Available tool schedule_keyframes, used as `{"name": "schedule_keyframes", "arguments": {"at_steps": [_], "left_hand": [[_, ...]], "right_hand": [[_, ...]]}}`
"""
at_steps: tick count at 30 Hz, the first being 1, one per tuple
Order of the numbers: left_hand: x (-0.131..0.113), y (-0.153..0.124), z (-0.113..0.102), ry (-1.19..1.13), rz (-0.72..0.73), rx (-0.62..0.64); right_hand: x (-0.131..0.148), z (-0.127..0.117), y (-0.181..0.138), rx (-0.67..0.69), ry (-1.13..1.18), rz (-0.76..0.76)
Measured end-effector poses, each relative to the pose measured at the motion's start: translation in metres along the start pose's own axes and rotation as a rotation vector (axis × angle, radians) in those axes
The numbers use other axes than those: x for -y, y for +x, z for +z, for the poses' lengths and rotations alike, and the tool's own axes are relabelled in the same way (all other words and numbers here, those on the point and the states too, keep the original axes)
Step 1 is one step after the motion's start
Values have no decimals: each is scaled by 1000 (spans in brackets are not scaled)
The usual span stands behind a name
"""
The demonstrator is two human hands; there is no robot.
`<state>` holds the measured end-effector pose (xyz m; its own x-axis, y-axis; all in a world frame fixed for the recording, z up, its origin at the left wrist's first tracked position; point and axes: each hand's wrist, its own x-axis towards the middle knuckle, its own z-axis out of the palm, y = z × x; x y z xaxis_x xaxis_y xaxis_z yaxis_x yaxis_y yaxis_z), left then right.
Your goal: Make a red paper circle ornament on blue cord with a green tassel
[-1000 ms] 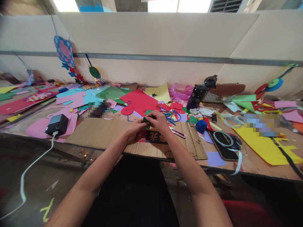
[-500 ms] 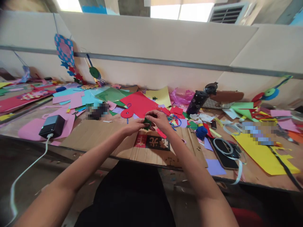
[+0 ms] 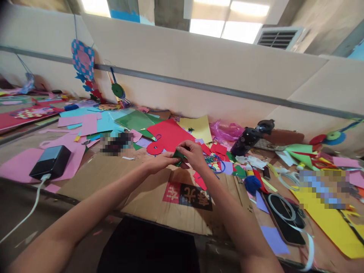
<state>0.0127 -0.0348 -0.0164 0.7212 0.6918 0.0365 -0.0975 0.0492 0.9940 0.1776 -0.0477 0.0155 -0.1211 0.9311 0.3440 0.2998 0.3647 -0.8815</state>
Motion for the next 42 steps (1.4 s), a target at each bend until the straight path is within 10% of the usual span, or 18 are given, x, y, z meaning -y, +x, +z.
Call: {"name": "schedule_keyframes", "arguments": {"at_steps": [11, 16, 24, 42], "left_hand": [[19, -14, -37, 76, -146, 76], [-6, -6, -56, 268, -9, -219], [-16, 11, -26, 314, -44, -3], [4, -9, -11, -189, -189, -49]], "right_hand": [[-31, 3, 16, -95, 79, 28], [-28, 0, 13, -87, 40, 22], [-5, 15, 3, -25, -66, -40], [-18, 9, 8, 61, 278, 218]]}}
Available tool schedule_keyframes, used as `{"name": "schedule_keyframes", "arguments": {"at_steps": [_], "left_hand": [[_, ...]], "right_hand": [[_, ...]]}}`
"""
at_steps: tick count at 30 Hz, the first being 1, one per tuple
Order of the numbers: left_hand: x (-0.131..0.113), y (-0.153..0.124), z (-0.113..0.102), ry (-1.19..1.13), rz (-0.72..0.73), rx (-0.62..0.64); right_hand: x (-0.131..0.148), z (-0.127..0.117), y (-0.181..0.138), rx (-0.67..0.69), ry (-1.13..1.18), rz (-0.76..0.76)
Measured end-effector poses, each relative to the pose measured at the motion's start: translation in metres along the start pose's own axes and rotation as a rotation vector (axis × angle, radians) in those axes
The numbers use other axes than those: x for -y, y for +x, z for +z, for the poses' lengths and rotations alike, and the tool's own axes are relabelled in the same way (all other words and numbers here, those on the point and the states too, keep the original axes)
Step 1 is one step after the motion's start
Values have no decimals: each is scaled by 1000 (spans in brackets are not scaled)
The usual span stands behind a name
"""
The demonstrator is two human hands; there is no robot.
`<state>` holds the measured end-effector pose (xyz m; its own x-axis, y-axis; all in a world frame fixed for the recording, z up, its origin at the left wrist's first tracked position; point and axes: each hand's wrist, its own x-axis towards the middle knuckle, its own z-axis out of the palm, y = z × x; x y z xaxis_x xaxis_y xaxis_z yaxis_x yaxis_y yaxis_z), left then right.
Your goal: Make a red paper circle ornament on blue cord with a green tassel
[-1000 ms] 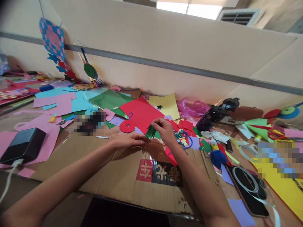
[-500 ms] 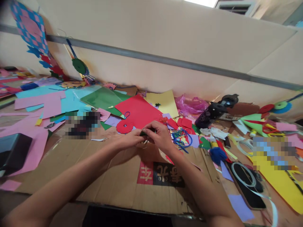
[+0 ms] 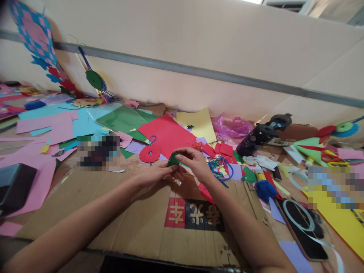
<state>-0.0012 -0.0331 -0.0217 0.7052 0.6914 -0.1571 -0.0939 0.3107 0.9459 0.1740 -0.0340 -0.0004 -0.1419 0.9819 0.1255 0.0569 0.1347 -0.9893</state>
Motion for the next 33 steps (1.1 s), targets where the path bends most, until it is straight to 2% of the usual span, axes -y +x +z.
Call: {"name": "schedule_keyframes", "arguments": {"at_steps": [4, 12, 14, 17, 19, 20, 21, 23, 27, 29, 33], "left_hand": [[1, 2, -1, -25, 6, 12], [4, -4, 6, -30, -34, 48], [4, -5, 3, -12, -46, 52], [1, 2, -11, 153, -40, 56], [-5, 8, -21, 308, 40, -42], [-10, 10, -25, 356, 108, -139], [-14, 11, -28, 392, 175, -222], [-22, 11, -26, 436, 269, -310], [-25, 5, -12, 462, 311, -306], [-20, 4, -7, 448, 313, -342], [-13, 7, -10, 411, 313, -415]], "right_hand": [[-6, 0, -1, 26, -68, 42], [-5, 1, -2, -103, -3, 9], [-2, -2, -1, -133, 29, 3], [1, -9, -1, -159, 34, -9], [3, -12, 0, -140, 2, -12], [3, -13, 0, -126, -23, -13], [4, -14, -1, -114, -54, -14], [4, -13, -2, -97, -118, -18], [4, -7, -5, -80, -247, -53], [5, -4, -7, -73, -307, -70], [6, 1, -8, -31, -333, -58]]}}
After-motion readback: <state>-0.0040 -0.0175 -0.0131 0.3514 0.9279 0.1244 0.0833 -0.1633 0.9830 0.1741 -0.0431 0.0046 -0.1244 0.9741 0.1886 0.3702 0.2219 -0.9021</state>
